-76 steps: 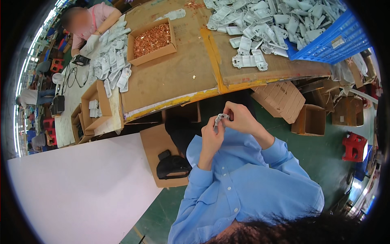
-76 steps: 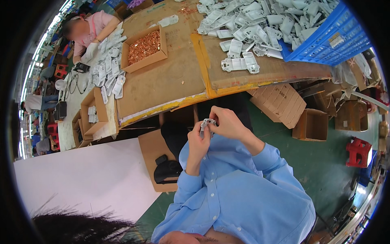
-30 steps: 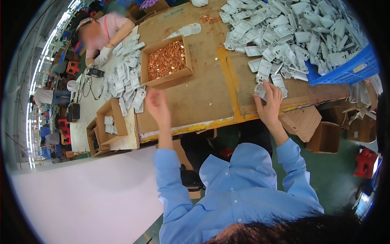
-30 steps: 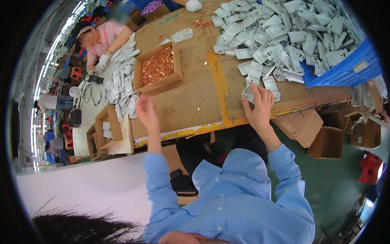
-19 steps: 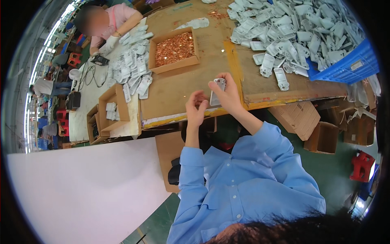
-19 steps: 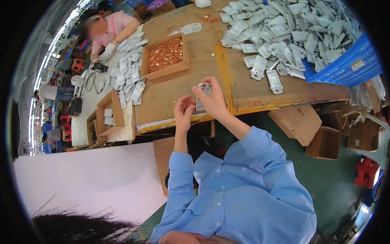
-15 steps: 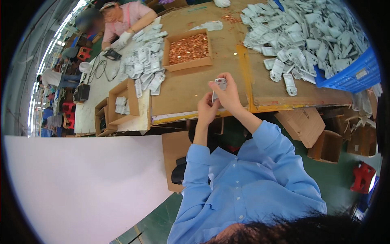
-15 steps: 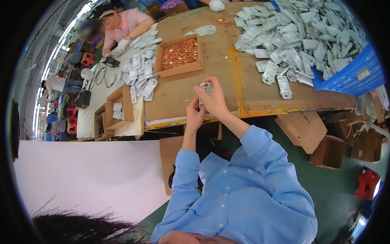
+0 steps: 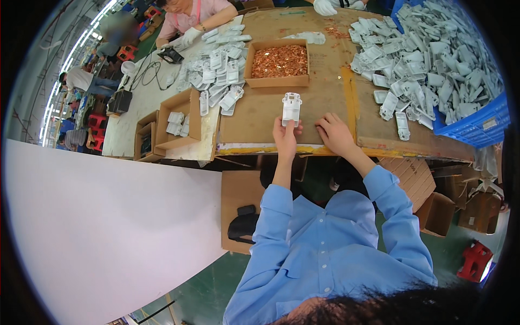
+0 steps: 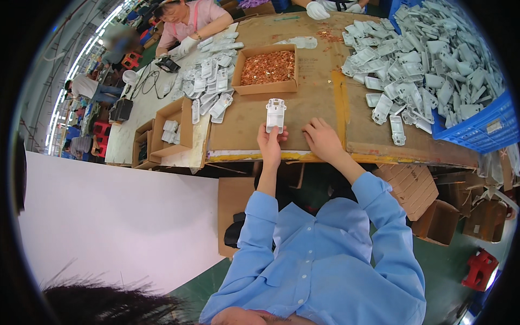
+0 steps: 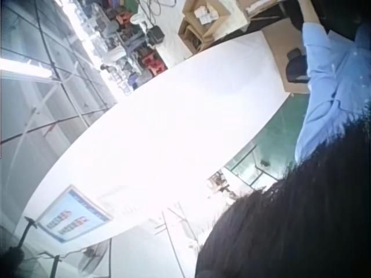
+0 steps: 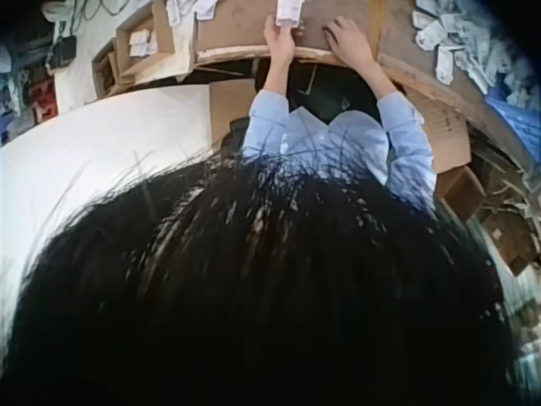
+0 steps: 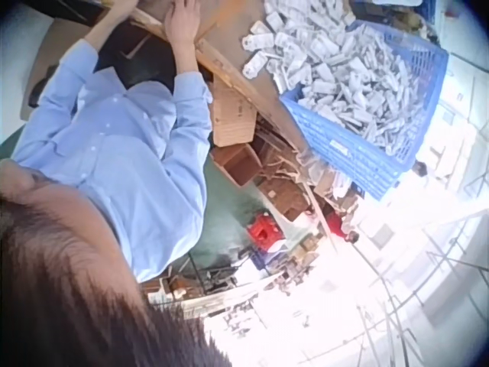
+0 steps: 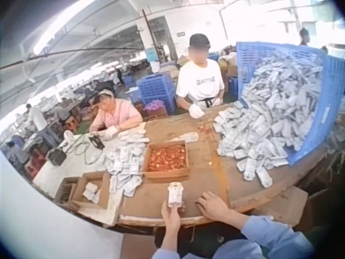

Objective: Manually assembling electronic components by inserting small metal pins into plastic housings at a factory workbench.

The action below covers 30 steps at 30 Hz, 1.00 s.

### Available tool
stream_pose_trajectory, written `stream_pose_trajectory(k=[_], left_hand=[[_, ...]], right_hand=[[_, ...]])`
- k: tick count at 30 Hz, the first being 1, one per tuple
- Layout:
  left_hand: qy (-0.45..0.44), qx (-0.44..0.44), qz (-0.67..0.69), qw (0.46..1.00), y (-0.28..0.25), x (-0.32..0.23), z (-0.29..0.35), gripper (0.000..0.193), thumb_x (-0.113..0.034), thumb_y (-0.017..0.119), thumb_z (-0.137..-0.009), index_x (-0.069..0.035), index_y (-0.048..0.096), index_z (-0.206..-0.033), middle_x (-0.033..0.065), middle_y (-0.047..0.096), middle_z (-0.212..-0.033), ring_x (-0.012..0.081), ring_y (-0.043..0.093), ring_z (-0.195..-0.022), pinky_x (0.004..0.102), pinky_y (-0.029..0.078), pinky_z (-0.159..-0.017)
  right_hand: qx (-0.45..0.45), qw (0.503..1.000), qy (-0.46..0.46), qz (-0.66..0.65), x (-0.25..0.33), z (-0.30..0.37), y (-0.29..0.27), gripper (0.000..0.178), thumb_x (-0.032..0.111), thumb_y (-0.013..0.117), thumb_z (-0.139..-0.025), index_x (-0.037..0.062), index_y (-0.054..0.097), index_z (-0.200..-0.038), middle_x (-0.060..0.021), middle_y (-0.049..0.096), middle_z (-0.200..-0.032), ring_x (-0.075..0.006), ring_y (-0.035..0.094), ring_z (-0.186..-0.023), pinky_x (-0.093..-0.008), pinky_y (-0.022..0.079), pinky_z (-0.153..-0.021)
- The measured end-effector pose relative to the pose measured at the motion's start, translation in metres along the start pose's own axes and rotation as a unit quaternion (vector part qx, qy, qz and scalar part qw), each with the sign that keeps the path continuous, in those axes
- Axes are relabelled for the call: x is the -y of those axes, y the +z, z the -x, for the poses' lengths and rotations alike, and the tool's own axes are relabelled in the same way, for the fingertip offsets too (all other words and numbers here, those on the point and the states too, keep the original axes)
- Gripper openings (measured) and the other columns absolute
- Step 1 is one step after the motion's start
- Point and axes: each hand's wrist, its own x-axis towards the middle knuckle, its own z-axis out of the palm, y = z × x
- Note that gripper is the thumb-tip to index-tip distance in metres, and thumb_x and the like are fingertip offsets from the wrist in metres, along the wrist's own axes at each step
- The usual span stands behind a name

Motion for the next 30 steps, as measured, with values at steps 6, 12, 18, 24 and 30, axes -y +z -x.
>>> stream_pose_trajectory(k=[6, 12, 18, 24, 30], left_hand=[[-0.006, 0.003, 0.012, 1.0, -0.003, 0.001, 0.0, 0.028, -0.007, 0.052, -0.095, 0.0, 0.045, -0.12, 0.0122, 0.067, -0.096, 0.0139, 0.064, -0.075, 0.0248, 0.05, -0.064], [0.001, 0.005, 0.008, 1.0, -0.001, 0.001, 0.0, 0.028, -0.004, 0.05, -0.093, -0.001, 0.045, -0.12, 0.0128, 0.067, -0.098, 0.0154, 0.064, -0.077, 0.0255, 0.051, -0.065], [-0.013, 0.008, 0.012, 1.0, -0.002, -0.001, 0.0, 0.028, -0.001, 0.05, -0.088, -0.002, 0.046, -0.116, 0.0122, 0.065, -0.099, 0.0172, 0.065, -0.077, 0.0262, 0.052, -0.065], [0.001, 0.013, -0.004, 1.0, -0.005, 0.001, -0.001, 0.028, -0.002, 0.049, -0.086, -0.002, 0.047, -0.113, 0.0139, 0.066, -0.099, 0.018, 0.065, -0.076, 0.0277, 0.053, -0.066], [0.003, 0.015, -0.024, 1.0, -0.004, 0.002, -0.002, 0.03, -0.002, 0.049, -0.085, -0.002, 0.047, -0.115, 0.0143, 0.065, -0.1, 0.0184, 0.065, -0.075, 0.0275, 0.053, -0.065]], right_hand=[[-0.013, 1.0, -0.003, 0.002, -0.001, 0.0, 0.002, 0.008, 0.011, 0.06, -0.086, 0.0046, 0.06, -0.091, -0.012, 0.054, -0.09, -0.0316, 0.054, -0.09, -0.0405, 0.048, -0.077], [0.011, 0.999, 0.033, -0.008, -0.005, -0.004, 0.0, 0.007, 0.009, 0.058, -0.086, 0.0037, 0.056, -0.09, -0.0137, 0.055, -0.09, -0.0339, 0.055, -0.089, -0.0429, 0.048, -0.076], [0.026, 0.998, 0.06, -0.015, -0.01, -0.004, -0.003, 0.007, 0.008, 0.057, -0.086, 0.0038, 0.055, -0.09, -0.0156, 0.057, -0.09, -0.0362, 0.057, -0.089, -0.0446, 0.048, -0.076], [0.044, 0.996, 0.069, -0.026, -0.011, 0.001, -0.014, 0.007, 0.009, 0.058, -0.085, 0.0038, 0.055, -0.089, -0.0163, 0.058, -0.09, -0.0366, 0.058, -0.089, -0.0446, 0.048, -0.077], [0.054, 0.995, 0.07, -0.045, -0.014, 0.002, -0.016, 0.007, 0.009, 0.059, -0.085, 0.0037, 0.055, -0.089, -0.0169, 0.059, -0.088, -0.0374, 0.058, -0.087, -0.0451, 0.048, -0.076]])
